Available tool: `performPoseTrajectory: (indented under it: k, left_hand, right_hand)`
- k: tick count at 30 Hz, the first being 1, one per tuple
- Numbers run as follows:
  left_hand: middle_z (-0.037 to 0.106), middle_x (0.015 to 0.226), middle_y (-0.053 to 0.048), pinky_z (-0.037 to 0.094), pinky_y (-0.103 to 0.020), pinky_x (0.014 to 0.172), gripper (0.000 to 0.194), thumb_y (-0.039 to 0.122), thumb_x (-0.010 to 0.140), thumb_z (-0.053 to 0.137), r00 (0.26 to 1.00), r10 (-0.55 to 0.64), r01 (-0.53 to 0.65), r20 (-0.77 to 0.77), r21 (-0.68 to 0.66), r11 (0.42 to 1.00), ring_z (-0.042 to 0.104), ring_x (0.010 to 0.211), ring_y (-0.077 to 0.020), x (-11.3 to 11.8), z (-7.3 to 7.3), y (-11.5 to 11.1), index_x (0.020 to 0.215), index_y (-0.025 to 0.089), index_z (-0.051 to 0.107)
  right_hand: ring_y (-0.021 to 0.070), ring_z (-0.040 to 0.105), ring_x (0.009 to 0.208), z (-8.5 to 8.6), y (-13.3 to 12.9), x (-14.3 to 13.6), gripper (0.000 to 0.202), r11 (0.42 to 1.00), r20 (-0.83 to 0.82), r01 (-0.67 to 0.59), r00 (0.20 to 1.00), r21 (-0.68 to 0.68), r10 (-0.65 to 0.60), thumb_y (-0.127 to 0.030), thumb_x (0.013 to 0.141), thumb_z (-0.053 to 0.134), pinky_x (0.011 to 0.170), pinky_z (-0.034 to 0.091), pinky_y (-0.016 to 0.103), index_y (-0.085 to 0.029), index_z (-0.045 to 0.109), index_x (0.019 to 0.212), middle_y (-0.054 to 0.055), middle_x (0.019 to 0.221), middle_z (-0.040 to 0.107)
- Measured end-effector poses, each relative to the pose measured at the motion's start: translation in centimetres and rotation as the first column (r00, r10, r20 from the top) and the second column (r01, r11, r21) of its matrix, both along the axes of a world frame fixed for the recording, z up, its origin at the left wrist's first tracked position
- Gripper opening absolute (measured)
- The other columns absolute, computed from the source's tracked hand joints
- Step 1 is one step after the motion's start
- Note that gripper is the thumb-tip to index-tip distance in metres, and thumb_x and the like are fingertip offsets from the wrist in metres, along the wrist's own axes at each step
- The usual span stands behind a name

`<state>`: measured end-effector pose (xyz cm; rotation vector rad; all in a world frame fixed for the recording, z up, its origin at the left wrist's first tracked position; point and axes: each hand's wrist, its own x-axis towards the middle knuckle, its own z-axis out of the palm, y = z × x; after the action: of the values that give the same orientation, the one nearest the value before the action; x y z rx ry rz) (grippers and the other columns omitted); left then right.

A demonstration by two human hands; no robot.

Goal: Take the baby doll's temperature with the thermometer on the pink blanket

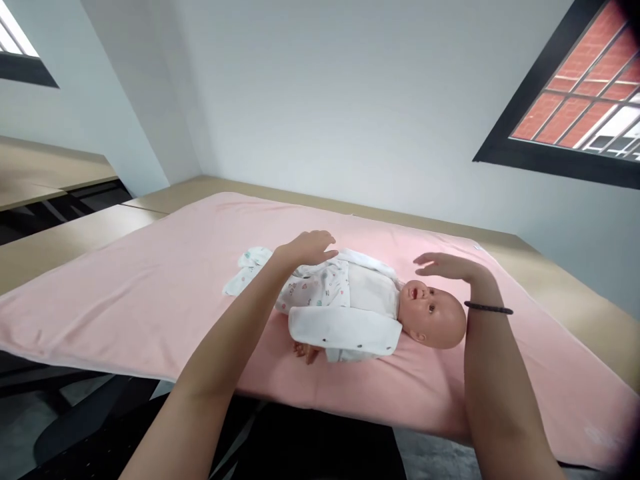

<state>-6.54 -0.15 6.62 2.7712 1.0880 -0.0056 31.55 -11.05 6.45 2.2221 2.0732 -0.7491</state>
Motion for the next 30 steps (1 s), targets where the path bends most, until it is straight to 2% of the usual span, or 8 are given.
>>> performPoseTrajectory:
  k: [4,10,15,20,23,25,27,30]
  left_hand:
    - [0.056,0.15,-0.008,0.041,-0.039,0.113,0.045,0.042,0.102,0.039,0.988,-0.1,0.1,0.122,-0.001,0.995,0.052,0.135,-0.0244,1.8,-1.2,-0.3,0.139,0.021,0.055]
    - [0.063,0.14,-0.007,0.045,-0.038,0.105,0.039,0.037,0.098,0.044,0.979,-0.164,0.165,0.12,-0.005,0.986,0.057,0.126,-0.0246,4.3,-2.4,-0.1,0.131,0.023,0.059]
    - [0.068,0.129,-0.009,0.047,-0.036,0.096,0.035,0.044,0.095,0.049,0.982,-0.178,0.18,0.055,-0.026,0.983,0.06,0.117,-0.0261,6.2,-3.0,1.3,0.117,0.022,0.065]
    - [0.071,0.115,-0.012,0.048,-0.037,0.088,0.033,0.039,0.098,0.039,0.976,-0.156,0.151,0.15,0.046,0.987,0.063,0.105,-0.0263,7.4,-4.3,2.4,0.1,0.019,0.065]
    - [0.07,0.115,-0.012,0.048,-0.036,0.087,0.036,0.041,0.1,0.036,0.967,-0.135,0.13,0.216,0.04,0.991,0.063,0.106,-0.0259,7.3,-4.9,2.7,0.103,0.019,0.064]
    - [0.071,0.117,-0.011,0.047,-0.036,0.087,0.037,0.044,0.101,0.036,0.957,-0.12,0.117,0.265,0.028,0.993,0.063,0.107,-0.026,7.1,-5.1,2.7,0.105,0.02,0.063]
    - [0.071,0.118,-0.011,0.047,-0.036,0.087,0.037,0.046,0.101,0.036,0.951,-0.101,0.101,0.292,0.015,0.995,0.063,0.107,-0.0261,6.9,-5.1,2.7,0.107,0.02,0.063]
    - [0.071,0.118,-0.01,0.047,-0.036,0.088,0.037,0.045,0.101,0.036,0.949,-0.082,0.084,0.304,0.006,0.996,0.063,0.107,-0.0259,6.8,-5.1,2.7,0.108,0.02,0.063]
  right_hand:
    - [0.0326,0.069,0.1,-3.3,1.2,0.0,0.03,0.982,-0.153,-0.076,0.987,-0.171,0.05,-0.042,0.067,0.068,0.082,0.057,0.039,-0.02,0.068,0.087,0.012,0.105,0.073]
    - [0.0224,0.059,0.072,-4.5,1.0,-0.3,0.017,0.986,-0.225,-0.054,0.974,-0.155,0.018,-0.035,0.062,0.067,0.067,0.051,0.036,-0.022,0.058,0.063,0.004,0.072,0.065]
    - [0.0232,0.063,0.082,-2.7,0.0,1.0,0.02,0.996,-0.252,0.038,0.966,-0.079,-0.057,-0.039,0.064,0.071,0.072,0.052,0.034,-0.019,0.066,0.069,0.007,0.082,0.069]
    - [0.0246,0.066,0.105,1.7,-1.9,1.2,0.035,0.973,-0.328,0.15,0.941,0.177,-0.085,-0.048,0.082,0.062,0.089,0.055,0.034,-0.019,0.066,0.101,0.013,0.11,0.071]
    - [0.0234,0.067,0.099,3.8,-1.8,-1.0,0.032,0.971,-0.354,0.044,0.934,0.234,0.043,-0.043,0.085,0.064,0.084,0.056,0.033,-0.017,0.067,0.104,0.011,0.106,0.072]
    - [0.0219,0.067,0.093,4.5,-1.1,-3.1,0.028,0.975,-0.247,-0.107,0.957,0.196,0.155,-0.04,0.085,0.064,0.078,0.055,0.031,-0.018,0.07,0.102,0.009,0.102,0.073]
    - [0.0195,0.064,0.084,4.5,0.0,-5.0,0.022,0.961,-0.06,-0.232,0.968,0.148,0.243,-0.035,0.084,0.062,0.071,0.051,0.03,-0.019,0.071,0.095,0.006,0.094,0.072]
    - [0.0169,0.056,0.072,3.6,1.7,-7.3,0.011,0.949,0.082,-0.273,0.961,0.158,0.263,-0.027,0.078,0.061,0.063,0.041,0.029,-0.019,0.068,0.08,0.003,0.078,0.066]
